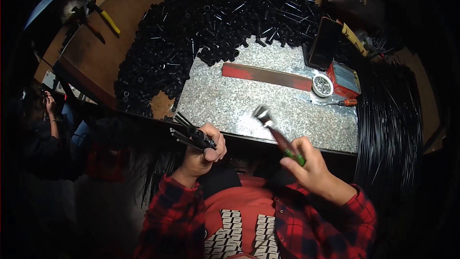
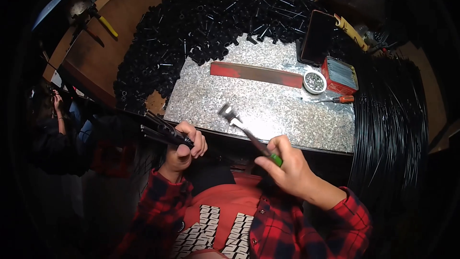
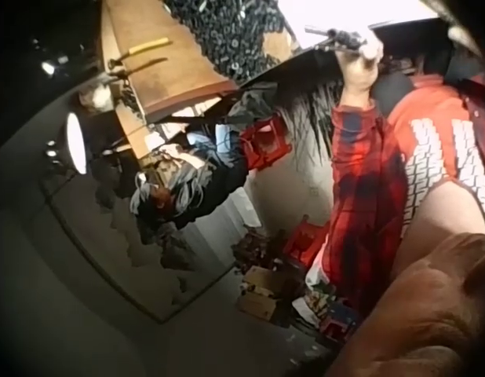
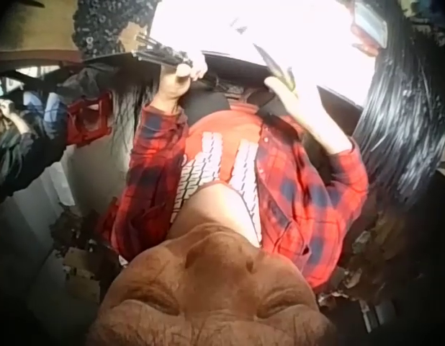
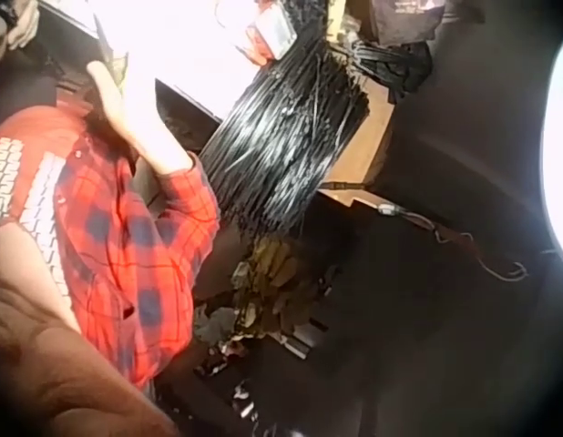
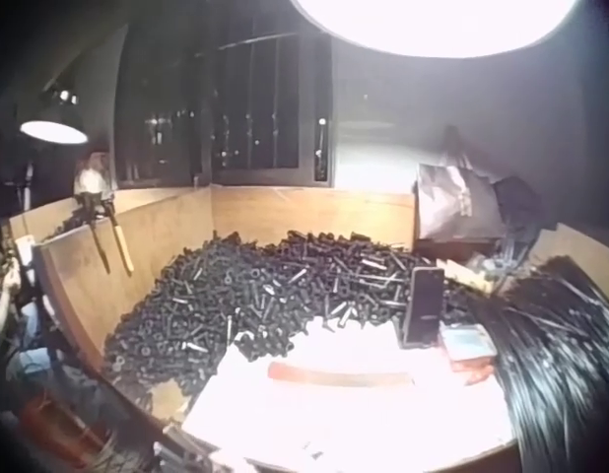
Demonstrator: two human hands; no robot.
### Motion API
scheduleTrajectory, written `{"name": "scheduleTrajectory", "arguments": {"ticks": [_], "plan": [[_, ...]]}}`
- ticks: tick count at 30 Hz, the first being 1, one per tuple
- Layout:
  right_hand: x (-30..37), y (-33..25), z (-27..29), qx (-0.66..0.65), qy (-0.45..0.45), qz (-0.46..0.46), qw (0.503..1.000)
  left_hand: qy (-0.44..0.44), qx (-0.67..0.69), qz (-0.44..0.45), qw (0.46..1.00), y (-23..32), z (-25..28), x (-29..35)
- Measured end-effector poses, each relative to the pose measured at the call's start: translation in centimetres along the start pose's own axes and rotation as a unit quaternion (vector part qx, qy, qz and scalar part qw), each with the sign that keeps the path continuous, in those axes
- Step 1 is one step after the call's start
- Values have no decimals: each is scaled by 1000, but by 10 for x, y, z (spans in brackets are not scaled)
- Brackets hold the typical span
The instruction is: Assembling black mechanical rod components using pliers and a hammer at a factory workbench.
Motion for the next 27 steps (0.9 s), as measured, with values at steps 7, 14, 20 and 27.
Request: {"name": "scheduleTrajectory", "arguments": {"ticks": [7,14,20,27], "plan": [[-23,-43,-10,-107,43,59,992,1,-24,25,999,-11,-18,7],[-32,-56,-34,-73,70,201,974,-5,-83,28,996,-14,-24,7],[-40,-49,-34,-122,52,184,974,-19,-68,68,995,-9,-26,9],[-39,-50,-34,-194,21,124,973,-6,-96,45,994,-16,-27,9]]}}
Point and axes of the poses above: each hand's wrist, its own x-axis away from the middle knuckle, its own z-axis out of the back of the hand, y = z × x, the point moved 2 cm from there along -x, towards the middle knuckle, and after that the axes turned 8 degrees about x, right-handed, at the moved point
